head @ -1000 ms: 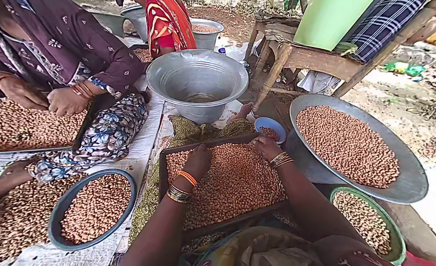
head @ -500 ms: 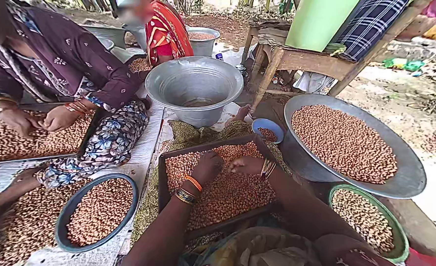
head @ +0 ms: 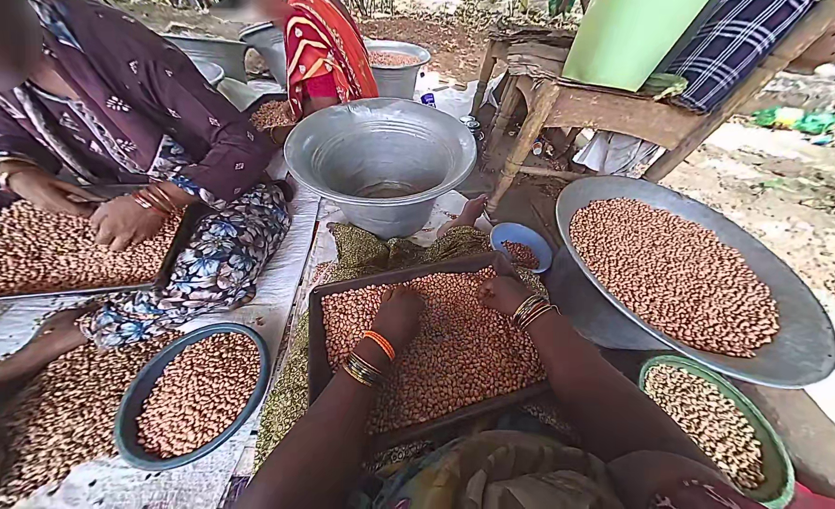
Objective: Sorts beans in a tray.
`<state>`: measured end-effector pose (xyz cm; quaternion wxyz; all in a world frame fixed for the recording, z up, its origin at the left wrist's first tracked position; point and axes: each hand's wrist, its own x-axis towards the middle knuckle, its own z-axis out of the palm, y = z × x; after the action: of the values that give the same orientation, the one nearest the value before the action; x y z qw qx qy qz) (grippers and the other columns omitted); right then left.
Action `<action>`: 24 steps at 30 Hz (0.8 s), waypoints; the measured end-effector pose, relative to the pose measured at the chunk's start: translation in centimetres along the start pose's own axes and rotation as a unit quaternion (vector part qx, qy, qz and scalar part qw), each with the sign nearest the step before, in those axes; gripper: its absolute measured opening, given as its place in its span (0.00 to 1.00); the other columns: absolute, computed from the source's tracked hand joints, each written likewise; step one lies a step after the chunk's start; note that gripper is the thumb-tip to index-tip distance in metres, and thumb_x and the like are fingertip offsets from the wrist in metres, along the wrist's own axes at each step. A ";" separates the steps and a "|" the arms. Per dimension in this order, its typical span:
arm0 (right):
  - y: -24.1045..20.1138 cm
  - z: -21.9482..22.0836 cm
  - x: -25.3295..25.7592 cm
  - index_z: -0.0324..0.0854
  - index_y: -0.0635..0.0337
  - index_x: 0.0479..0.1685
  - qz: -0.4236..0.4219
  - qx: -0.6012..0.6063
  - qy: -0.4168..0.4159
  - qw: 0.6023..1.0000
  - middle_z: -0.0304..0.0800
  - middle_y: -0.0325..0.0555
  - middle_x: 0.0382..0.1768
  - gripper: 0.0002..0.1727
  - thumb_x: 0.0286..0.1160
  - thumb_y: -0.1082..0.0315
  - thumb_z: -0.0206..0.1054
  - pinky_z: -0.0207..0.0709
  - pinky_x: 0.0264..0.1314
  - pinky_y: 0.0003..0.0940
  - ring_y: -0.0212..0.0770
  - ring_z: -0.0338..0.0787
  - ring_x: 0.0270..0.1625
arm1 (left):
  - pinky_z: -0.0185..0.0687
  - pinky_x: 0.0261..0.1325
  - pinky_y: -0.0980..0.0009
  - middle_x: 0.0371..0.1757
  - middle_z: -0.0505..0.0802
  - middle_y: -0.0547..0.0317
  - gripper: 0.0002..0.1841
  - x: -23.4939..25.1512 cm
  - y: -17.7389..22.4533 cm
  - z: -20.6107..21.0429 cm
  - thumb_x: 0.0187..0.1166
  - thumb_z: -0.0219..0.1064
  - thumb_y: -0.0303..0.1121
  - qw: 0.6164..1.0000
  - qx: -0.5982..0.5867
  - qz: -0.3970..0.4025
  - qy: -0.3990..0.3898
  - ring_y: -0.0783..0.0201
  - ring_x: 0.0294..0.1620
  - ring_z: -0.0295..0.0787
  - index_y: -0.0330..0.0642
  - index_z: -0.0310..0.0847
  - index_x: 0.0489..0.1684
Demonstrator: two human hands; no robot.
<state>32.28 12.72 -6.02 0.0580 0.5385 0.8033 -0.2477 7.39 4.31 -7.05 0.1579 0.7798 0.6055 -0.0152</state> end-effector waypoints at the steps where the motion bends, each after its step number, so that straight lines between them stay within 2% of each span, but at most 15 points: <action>1: -0.2 0.1 -0.1 0.88 0.65 0.60 0.005 -0.006 -0.002 1.000 0.90 0.64 0.61 0.16 0.82 0.65 0.65 0.72 0.76 0.64 0.61 0.86 0.69 | 0.58 0.85 0.36 0.74 0.85 0.42 0.17 -0.1 -0.5 -0.3 0.76 0.67 0.27 0.999 -0.013 -0.028 0.023 0.39 0.84 0.70 0.38 0.87 0.62; 4: -1.3 0.4 -0.6 0.87 0.64 0.59 0.030 -0.021 0.002 0.999 0.90 0.63 0.61 0.16 0.81 0.65 0.64 0.73 0.72 0.66 0.61 0.87 0.68 | 0.60 0.84 0.36 0.72 0.85 0.43 0.16 -0.4 -1.7 -0.7 0.75 0.69 0.27 0.989 -0.065 -0.099 0.090 0.39 0.83 0.70 0.41 0.89 0.60; 6: -0.9 0.3 -0.5 0.88 0.66 0.55 0.026 0.035 0.031 0.999 0.92 0.62 0.53 0.15 0.78 0.65 0.68 0.76 0.69 0.63 0.59 0.89 0.61 | 0.63 0.82 0.37 0.72 0.86 0.43 0.14 -0.5 -2.0 -0.6 0.74 0.69 0.28 0.981 -0.095 -0.097 0.136 0.40 0.82 0.71 0.42 0.90 0.57; 7: -0.4 0.0 -0.6 0.89 0.67 0.52 0.016 0.096 0.057 0.994 0.92 0.60 0.47 0.14 0.78 0.65 0.70 0.78 0.64 0.56 0.54 0.90 0.54 | 0.66 0.81 0.39 0.68 0.87 0.44 0.13 -0.5 -1.9 -0.4 0.75 0.69 0.28 0.978 -0.108 -0.077 0.160 0.41 0.79 0.74 0.42 0.91 0.55; 8: 0.0 -0.2 -0.9 0.88 0.67 0.48 -0.007 0.186 0.086 0.979 0.88 0.54 0.38 0.11 0.78 0.67 0.71 0.79 0.51 0.45 0.46 0.85 0.41 | 0.68 0.79 0.42 0.64 0.89 0.43 0.11 -0.5 -1.7 0.1 0.76 0.68 0.28 0.975 -0.125 -0.042 0.177 0.41 0.75 0.78 0.39 0.91 0.52; 9: 0.4 -0.1 -1.1 0.84 0.65 0.42 -0.043 0.304 0.108 0.946 0.80 0.43 0.27 0.05 0.78 0.72 0.70 0.71 0.34 0.30 0.34 0.75 0.27 | 0.71 0.79 0.45 0.60 0.91 0.42 0.10 -0.4 -1.5 0.4 0.77 0.67 0.28 0.973 -0.139 0.003 0.183 0.42 0.71 0.82 0.36 0.92 0.50; 10: 0.5 0.0 -1.4 0.80 0.61 0.38 -0.082 0.420 0.099 0.898 0.75 0.34 0.21 0.02 0.78 0.76 0.64 0.64 0.23 0.20 0.25 0.69 0.19 | 0.73 0.79 0.48 0.57 0.93 0.41 0.10 -0.5 -1.0 0.7 0.79 0.65 0.28 0.973 -0.147 0.052 0.172 0.43 0.69 0.85 0.33 0.91 0.48; 11: 0.5 0.0 -1.7 0.77 0.57 0.39 -0.111 0.491 0.061 0.862 0.76 0.30 0.21 0.06 0.77 0.78 0.59 0.61 0.20 0.16 0.21 0.68 0.18 | 0.72 0.80 0.51 0.55 0.94 0.41 0.11 -0.5 -0.5 1.0 0.81 0.64 0.28 0.972 -0.147 0.101 0.151 0.44 0.68 0.87 0.31 0.91 0.46; 12: 0.5 0.0 -1.8 0.76 0.55 0.42 -0.136 0.505 0.019 0.852 0.78 0.30 0.25 0.07 0.74 0.77 0.58 0.60 0.20 0.15 0.20 0.68 0.18 | 0.70 0.82 0.51 0.54 0.94 0.41 0.11 -0.4 0.2 1.3 0.83 0.63 0.28 0.973 -0.139 0.141 0.119 0.44 0.67 0.87 0.31 0.91 0.46; 13: 0.4 0.1 -2.0 0.76 0.56 0.45 -0.154 0.478 -0.013 0.865 0.80 0.31 0.29 0.09 0.72 0.78 0.59 0.62 0.22 0.16 0.20 0.69 0.21 | 0.69 0.82 0.50 0.54 0.94 0.39 0.12 -0.4 0.9 1.6 0.84 0.62 0.29 0.973 -0.126 0.172 0.086 0.43 0.67 0.87 0.29 0.91 0.47; 15: 0.0 0.4 -2.1 0.81 0.64 0.48 -0.181 0.331 -0.061 0.924 0.85 0.35 0.38 0.09 0.71 0.76 0.65 0.72 0.36 0.21 0.23 0.78 0.32 | 0.69 0.83 0.47 0.59 0.93 0.38 0.14 0.1 2.2 2.6 0.85 0.61 0.30 0.978 -0.090 0.188 0.027 0.41 0.71 0.85 0.30 0.90 0.51; 17: -1.4 0.8 -2.1 0.87 0.70 0.48 -0.174 0.144 -0.083 0.971 0.90 0.51 0.43 0.10 0.73 0.72 0.71 0.78 0.53 0.39 0.39 0.85 0.44 | 0.71 0.81 0.44 0.63 0.92 0.39 0.14 0.6 2.7 3.5 0.86 0.60 0.31 0.984 -0.062 0.170 -0.010 0.40 0.74 0.83 0.31 0.90 0.53; 19: -2.8 1.4 -1.7 0.88 0.72 0.53 -0.141 -0.010 -0.110 0.984 0.90 0.67 0.54 0.15 0.76 0.68 0.72 0.75 0.69 0.61 0.62 0.88 0.59 | 0.72 0.80 0.43 0.65 0.91 0.39 0.14 0.6 2.9 3.5 0.86 0.60 0.31 0.987 -0.060 0.145 -0.029 0.40 0.75 0.82 0.32 0.89 0.55; 21: -3.6 1.8 -1.4 0.87 0.72 0.56 -0.115 -0.083 -0.127 0.982 0.88 0.71 0.57 0.17 0.78 0.66 0.72 0.73 0.71 0.68 0.68 0.86 0.65 | 0.74 0.78 0.41 0.66 0.90 0.39 0.15 0.6 3.0 3.3 0.87 0.60 0.33 0.990 -0.070 0.116 -0.044 0.40 0.75 0.82 0.33 0.89 0.56; 24: -4.1 2.1 -1.1 0.87 0.70 0.53 -0.102 -0.113 -0.131 0.980 0.89 0.68 0.55 0.16 0.79 0.64 0.70 0.76 0.66 0.68 0.66 0.88 0.64 | 0.77 0.73 0.38 0.67 0.89 0.39 0.16 0.5 3.4 3.0 0.88 0.58 0.36 0.992 -0.080 0.068 -0.064 0.40 0.74 0.83 0.34 0.87 0.57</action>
<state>28.73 9.63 -6.09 0.1975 0.4069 0.8621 -0.2282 11.25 3.28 -9.21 0.2593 0.8013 0.5391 -0.0060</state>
